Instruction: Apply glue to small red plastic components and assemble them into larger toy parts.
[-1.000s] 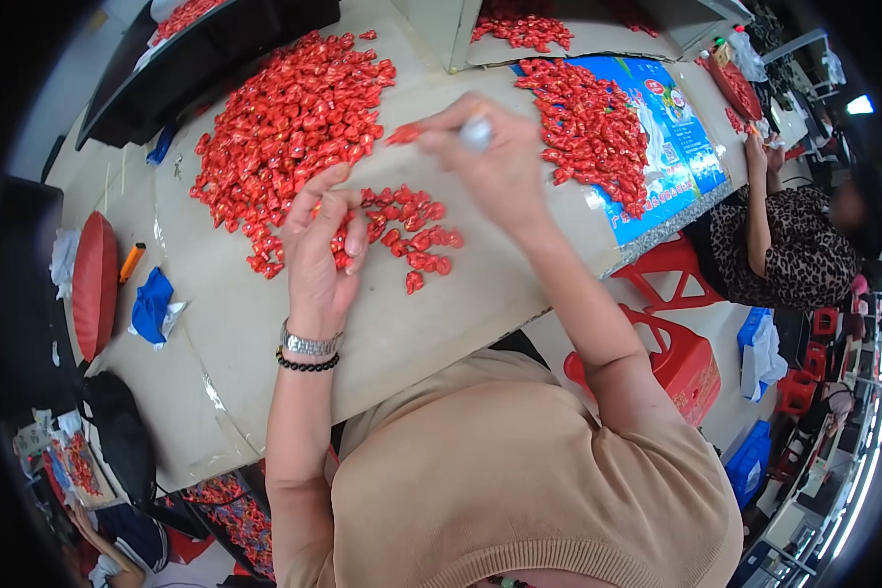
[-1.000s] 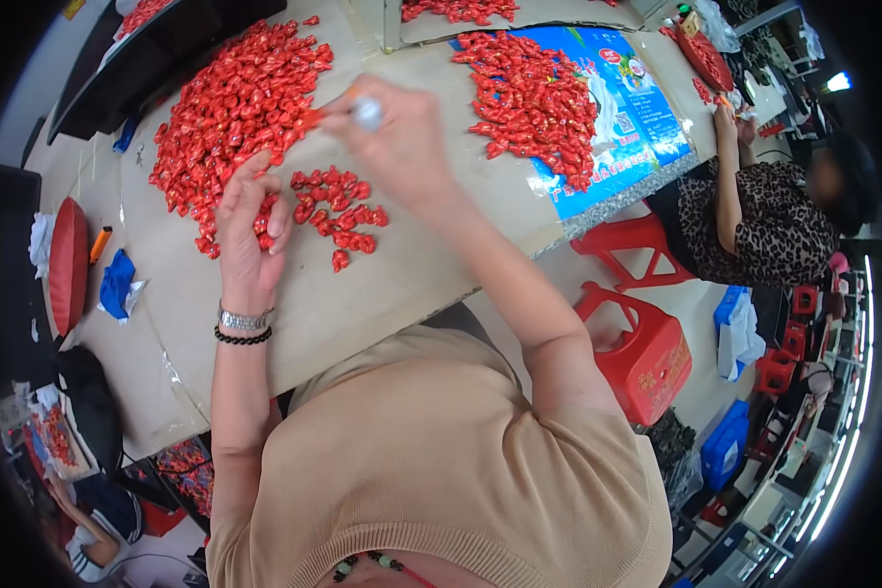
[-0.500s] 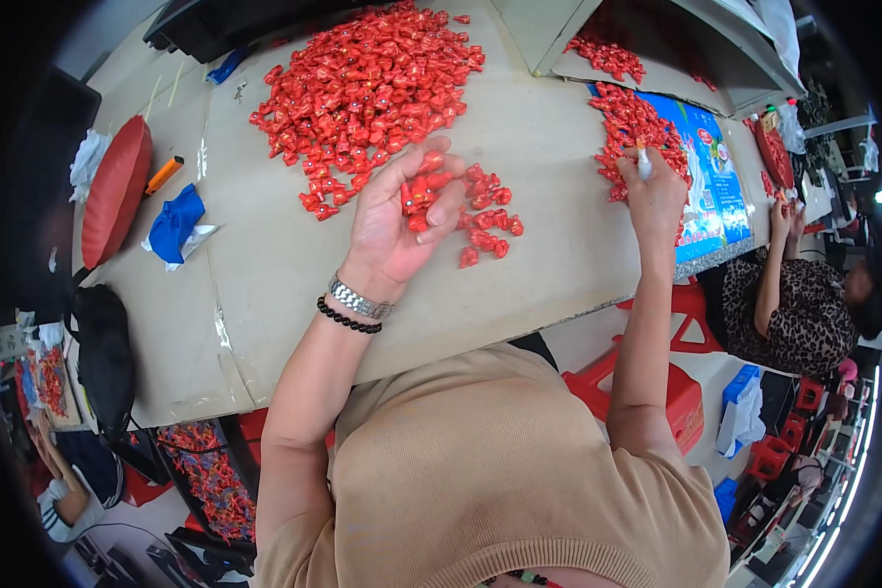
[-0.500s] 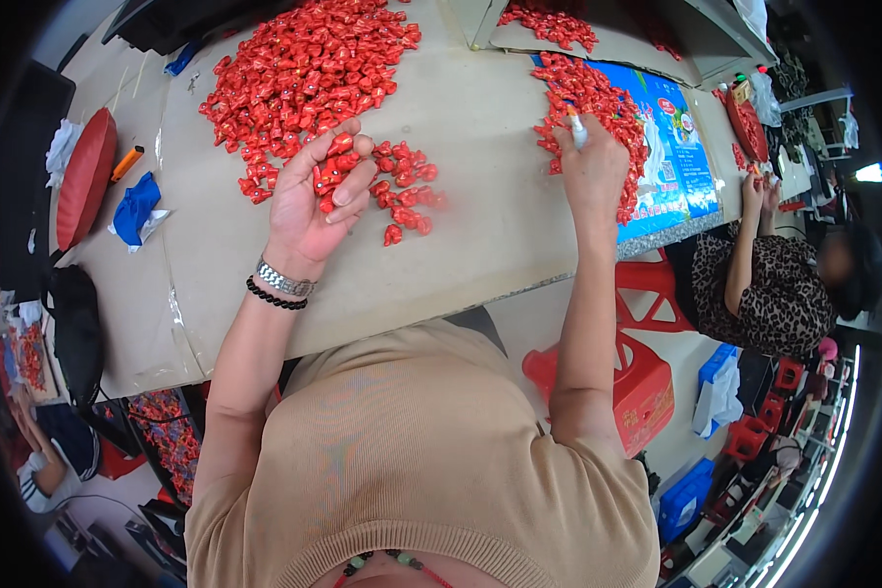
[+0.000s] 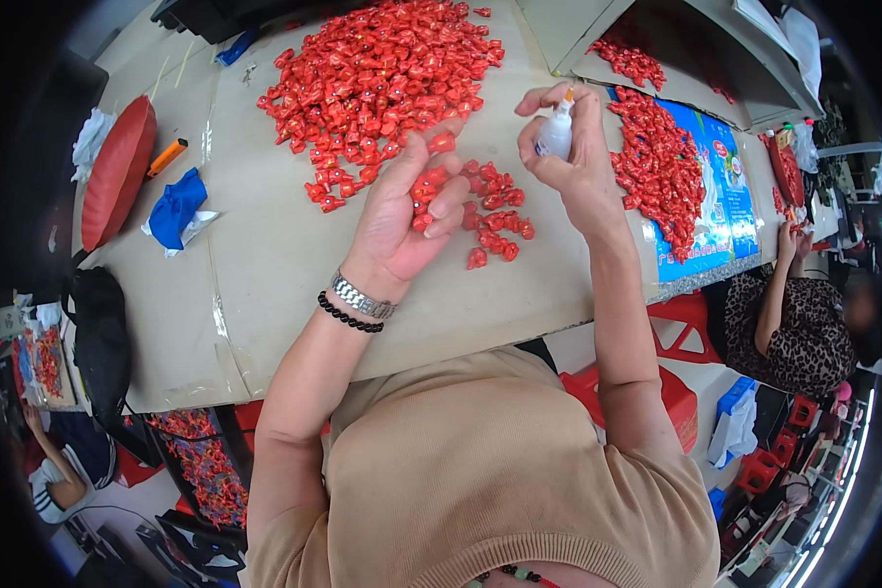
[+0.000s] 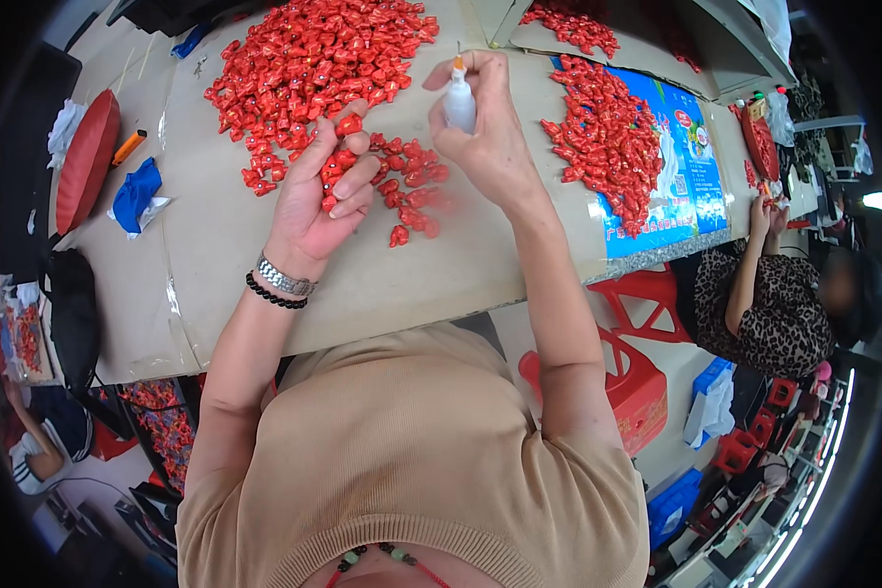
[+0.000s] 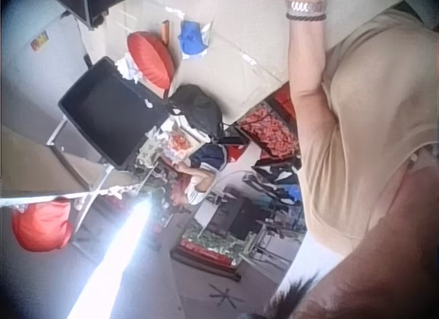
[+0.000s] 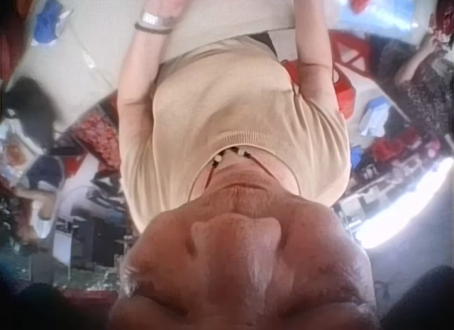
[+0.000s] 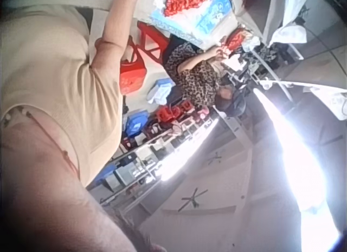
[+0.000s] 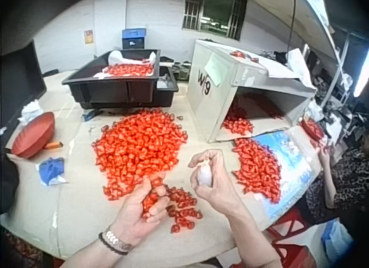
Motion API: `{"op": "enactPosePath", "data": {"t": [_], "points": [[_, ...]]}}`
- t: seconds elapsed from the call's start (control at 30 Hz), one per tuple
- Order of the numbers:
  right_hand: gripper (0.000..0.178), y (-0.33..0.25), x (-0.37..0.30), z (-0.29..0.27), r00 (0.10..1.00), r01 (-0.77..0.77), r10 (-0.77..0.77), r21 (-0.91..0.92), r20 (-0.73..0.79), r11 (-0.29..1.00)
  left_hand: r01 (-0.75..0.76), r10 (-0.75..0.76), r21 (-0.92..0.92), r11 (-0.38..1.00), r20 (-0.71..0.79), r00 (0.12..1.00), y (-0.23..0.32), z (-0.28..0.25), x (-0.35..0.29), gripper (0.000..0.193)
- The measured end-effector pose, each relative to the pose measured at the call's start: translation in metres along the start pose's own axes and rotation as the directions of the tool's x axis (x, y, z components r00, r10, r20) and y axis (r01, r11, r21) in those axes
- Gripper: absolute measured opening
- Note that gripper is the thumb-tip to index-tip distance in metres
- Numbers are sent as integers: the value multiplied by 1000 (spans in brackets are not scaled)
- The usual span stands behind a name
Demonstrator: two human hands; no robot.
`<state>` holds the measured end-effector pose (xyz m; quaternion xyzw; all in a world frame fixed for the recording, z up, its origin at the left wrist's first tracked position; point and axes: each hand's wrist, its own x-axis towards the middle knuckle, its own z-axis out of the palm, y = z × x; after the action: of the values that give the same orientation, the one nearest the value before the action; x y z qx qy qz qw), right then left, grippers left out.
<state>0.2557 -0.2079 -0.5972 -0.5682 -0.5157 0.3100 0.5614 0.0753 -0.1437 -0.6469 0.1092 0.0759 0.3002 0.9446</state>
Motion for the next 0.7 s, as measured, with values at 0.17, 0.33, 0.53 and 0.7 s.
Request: {"op": "enactPosePath", "data": {"t": [0.17,0.33,0.53,0.7], "points": [[35,25,11,7,974,224,-225,-195,16,955,-17,17,27,999,30,999,5,2,1,36],[30,26,3,2,954,280,-298,-242,-40,929,-32,32,71,997,6,999,7,-1,2,35],[30,19,-6,2,924,330,-336,-60,-181,942,-47,48,59,997,-24,999,4,-6,1,28],[33,25,-6,-3,858,475,-507,-253,-80,843,-68,69,53,996,-17,997,4,-6,3,28]]}}
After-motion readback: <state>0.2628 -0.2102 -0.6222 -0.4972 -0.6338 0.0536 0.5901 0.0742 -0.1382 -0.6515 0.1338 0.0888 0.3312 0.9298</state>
